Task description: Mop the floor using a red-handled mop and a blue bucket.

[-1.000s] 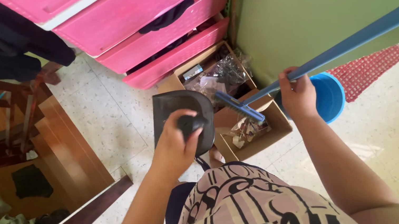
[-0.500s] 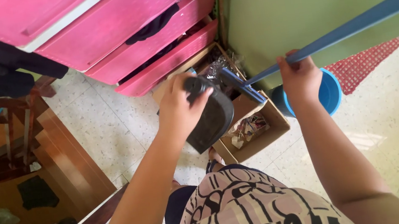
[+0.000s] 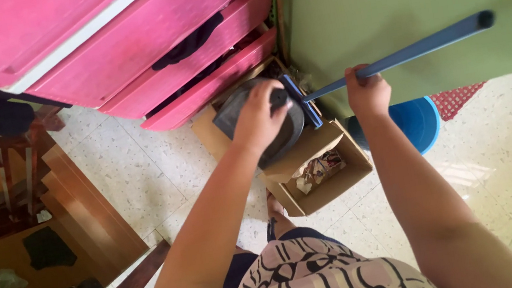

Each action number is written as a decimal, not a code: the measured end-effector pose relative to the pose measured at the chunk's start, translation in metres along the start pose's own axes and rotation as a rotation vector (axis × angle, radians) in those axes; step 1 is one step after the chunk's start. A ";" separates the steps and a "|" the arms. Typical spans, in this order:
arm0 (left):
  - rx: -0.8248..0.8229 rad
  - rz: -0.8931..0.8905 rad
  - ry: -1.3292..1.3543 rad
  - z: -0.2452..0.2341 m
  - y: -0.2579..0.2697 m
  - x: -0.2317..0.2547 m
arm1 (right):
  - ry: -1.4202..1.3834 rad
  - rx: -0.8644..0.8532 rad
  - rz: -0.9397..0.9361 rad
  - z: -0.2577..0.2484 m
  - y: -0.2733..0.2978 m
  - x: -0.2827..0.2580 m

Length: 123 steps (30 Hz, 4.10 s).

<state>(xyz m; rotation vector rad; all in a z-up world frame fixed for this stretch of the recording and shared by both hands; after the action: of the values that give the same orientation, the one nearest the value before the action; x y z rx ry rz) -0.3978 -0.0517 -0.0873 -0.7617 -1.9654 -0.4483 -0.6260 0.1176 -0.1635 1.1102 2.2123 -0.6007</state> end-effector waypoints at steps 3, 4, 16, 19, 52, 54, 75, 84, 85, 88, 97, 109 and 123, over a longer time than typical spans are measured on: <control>-0.069 -0.007 -0.051 0.019 -0.004 -0.017 | -0.054 0.045 0.034 0.023 -0.010 0.024; -0.092 -0.007 -0.076 0.026 -0.004 -0.023 | -0.075 0.070 0.042 0.031 -0.012 0.035; -0.064 -0.114 -0.098 0.082 -0.069 -0.033 | -0.717 0.064 0.494 0.091 -0.032 0.105; -0.056 -0.151 -0.126 0.101 -0.095 -0.016 | -0.591 0.045 0.414 0.096 -0.035 0.115; -0.268 -0.360 -0.179 0.086 -0.023 -0.063 | -0.520 -0.344 0.276 0.098 0.083 0.080; -0.198 -0.331 -0.163 0.070 0.005 -0.085 | -0.565 -0.405 0.195 0.120 0.094 0.100; 0.652 -0.450 0.036 -0.264 0.382 -0.158 | -0.795 -1.201 -0.516 0.249 0.356 -0.308; 1.245 -0.545 -0.156 -0.432 0.675 -0.170 | -0.970 -1.579 -0.728 0.269 0.649 -0.515; 1.324 -0.619 -0.134 -0.451 0.701 -0.171 | -0.968 -1.598 -0.822 0.271 0.676 -0.541; 1.455 -0.751 -0.093 -0.502 0.748 -0.205 | -0.801 -1.616 -0.950 0.267 0.741 -0.614; 1.433 -0.898 -0.043 -0.587 0.773 -0.278 | -1.041 -1.462 -0.758 0.412 0.819 -0.703; 1.197 -0.708 -0.195 -0.530 0.764 -0.274 | -1.129 -1.505 -0.848 0.334 0.814 -0.651; 0.986 -0.421 -0.056 -0.246 0.725 -0.152 | -0.908 -1.367 -0.866 0.057 0.688 -0.395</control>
<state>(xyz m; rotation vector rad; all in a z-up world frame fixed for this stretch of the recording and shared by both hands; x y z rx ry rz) 0.3043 0.2891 -0.1016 0.2694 -2.0642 0.3223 0.1480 0.2404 -0.0281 -0.7269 1.5183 0.1851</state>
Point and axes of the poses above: each hand's wrist, its own y-axis away from the middle knuckle, its own z-axis out of the palm, x = y × z, the point moved 4 cm from there along -y, towards the middle knuckle, and after that the axes turned 15 degrees about -z, right-handed, at the moved point
